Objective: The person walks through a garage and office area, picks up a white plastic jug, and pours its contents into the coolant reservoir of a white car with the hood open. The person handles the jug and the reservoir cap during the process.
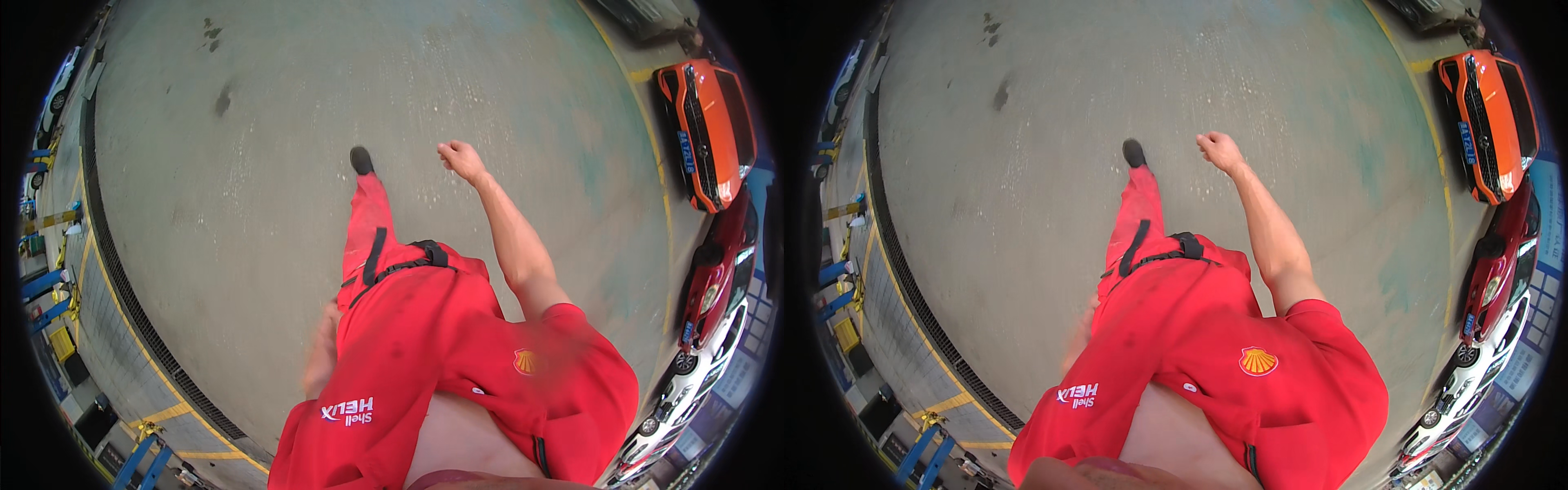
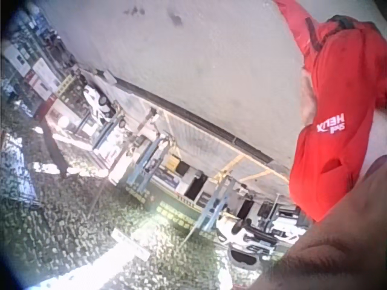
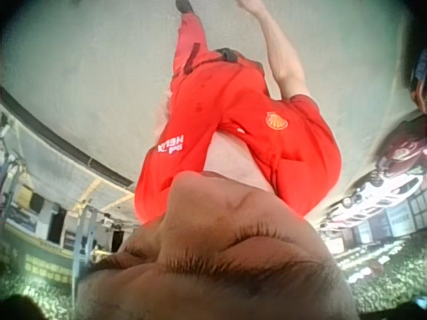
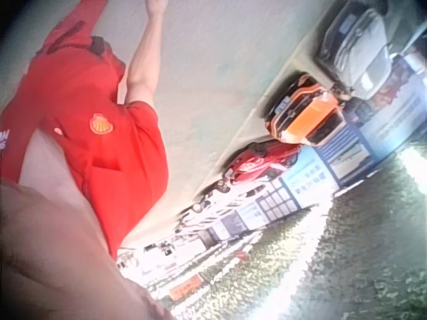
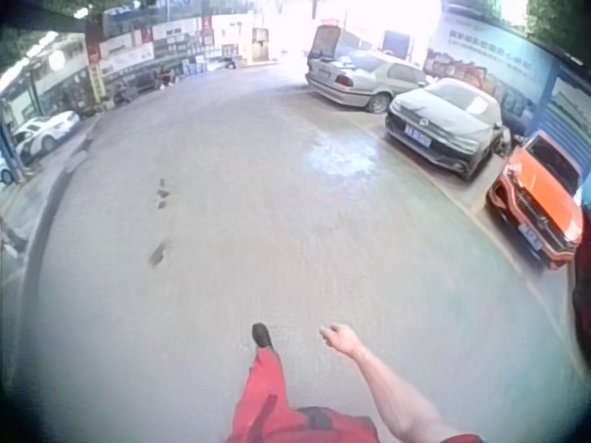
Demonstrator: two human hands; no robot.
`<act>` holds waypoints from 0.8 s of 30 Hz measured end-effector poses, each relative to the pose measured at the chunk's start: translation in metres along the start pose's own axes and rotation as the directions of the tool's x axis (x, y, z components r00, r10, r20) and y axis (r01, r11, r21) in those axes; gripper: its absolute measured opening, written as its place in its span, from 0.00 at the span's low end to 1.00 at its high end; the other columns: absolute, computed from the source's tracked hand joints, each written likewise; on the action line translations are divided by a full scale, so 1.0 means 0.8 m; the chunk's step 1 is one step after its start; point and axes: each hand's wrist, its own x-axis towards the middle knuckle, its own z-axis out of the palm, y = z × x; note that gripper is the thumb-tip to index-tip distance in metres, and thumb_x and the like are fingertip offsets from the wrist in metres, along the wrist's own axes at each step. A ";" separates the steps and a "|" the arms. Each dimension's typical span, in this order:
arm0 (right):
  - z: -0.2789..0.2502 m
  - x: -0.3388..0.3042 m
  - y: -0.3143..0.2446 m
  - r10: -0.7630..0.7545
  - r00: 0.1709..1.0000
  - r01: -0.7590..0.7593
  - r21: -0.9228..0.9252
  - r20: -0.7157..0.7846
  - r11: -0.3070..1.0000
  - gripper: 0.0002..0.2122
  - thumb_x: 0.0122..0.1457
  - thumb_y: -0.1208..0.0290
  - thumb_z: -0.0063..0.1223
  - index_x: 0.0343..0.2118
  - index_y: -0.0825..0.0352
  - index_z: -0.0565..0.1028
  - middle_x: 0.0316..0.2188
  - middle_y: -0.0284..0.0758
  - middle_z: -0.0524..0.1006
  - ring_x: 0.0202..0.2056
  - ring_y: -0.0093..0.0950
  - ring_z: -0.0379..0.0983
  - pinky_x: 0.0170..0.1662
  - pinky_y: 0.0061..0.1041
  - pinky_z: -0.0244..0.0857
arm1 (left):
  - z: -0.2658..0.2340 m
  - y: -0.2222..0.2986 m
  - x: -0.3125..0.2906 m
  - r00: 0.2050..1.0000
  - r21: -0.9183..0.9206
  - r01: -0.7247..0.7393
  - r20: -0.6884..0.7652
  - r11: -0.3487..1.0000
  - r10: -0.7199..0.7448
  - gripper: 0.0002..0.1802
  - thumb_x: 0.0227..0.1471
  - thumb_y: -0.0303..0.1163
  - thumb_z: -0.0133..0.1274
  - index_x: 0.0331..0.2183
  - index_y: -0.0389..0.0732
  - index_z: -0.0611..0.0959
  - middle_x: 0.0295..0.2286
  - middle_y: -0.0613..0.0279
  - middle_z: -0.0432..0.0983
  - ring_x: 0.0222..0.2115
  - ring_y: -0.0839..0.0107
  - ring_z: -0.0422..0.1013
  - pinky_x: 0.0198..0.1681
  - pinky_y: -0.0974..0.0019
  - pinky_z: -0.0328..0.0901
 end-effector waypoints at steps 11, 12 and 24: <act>-0.065 0.132 0.125 0.548 0.826 -0.559 -0.071 -0.134 0.826 0.18 0.58 0.59 0.52 0.17 0.66 0.74 0.15 0.34 0.73 0.16 0.27 0.67 0.21 0.33 0.62 | -0.265 0.504 0.231 0.993 0.293 -0.112 -0.009 0.949 0.120 0.23 0.58 0.46 0.50 0.44 0.37 0.82 0.38 0.53 0.82 0.40 0.64 0.77 0.45 0.62 0.70; -0.075 0.121 0.152 0.606 0.787 -0.600 0.083 -0.117 0.796 0.17 0.59 0.61 0.51 0.16 0.64 0.72 0.15 0.32 0.71 0.14 0.26 0.66 0.18 0.33 0.60 | -0.301 0.563 0.254 0.942 0.277 -0.263 -0.133 0.924 0.308 0.22 0.58 0.44 0.50 0.44 0.37 0.82 0.37 0.53 0.82 0.38 0.64 0.77 0.45 0.62 0.70; -0.117 0.560 0.058 0.264 0.962 -0.092 -0.820 0.074 0.565 0.10 0.53 0.61 0.52 0.29 0.61 0.80 0.28 0.43 0.81 0.29 0.38 0.78 0.32 0.38 0.71 | -0.414 0.991 0.377 0.804 -0.689 0.136 0.497 0.712 0.327 0.22 0.62 0.44 0.49 0.51 0.40 0.76 0.44 0.60 0.80 0.33 0.64 0.77 0.37 0.63 0.72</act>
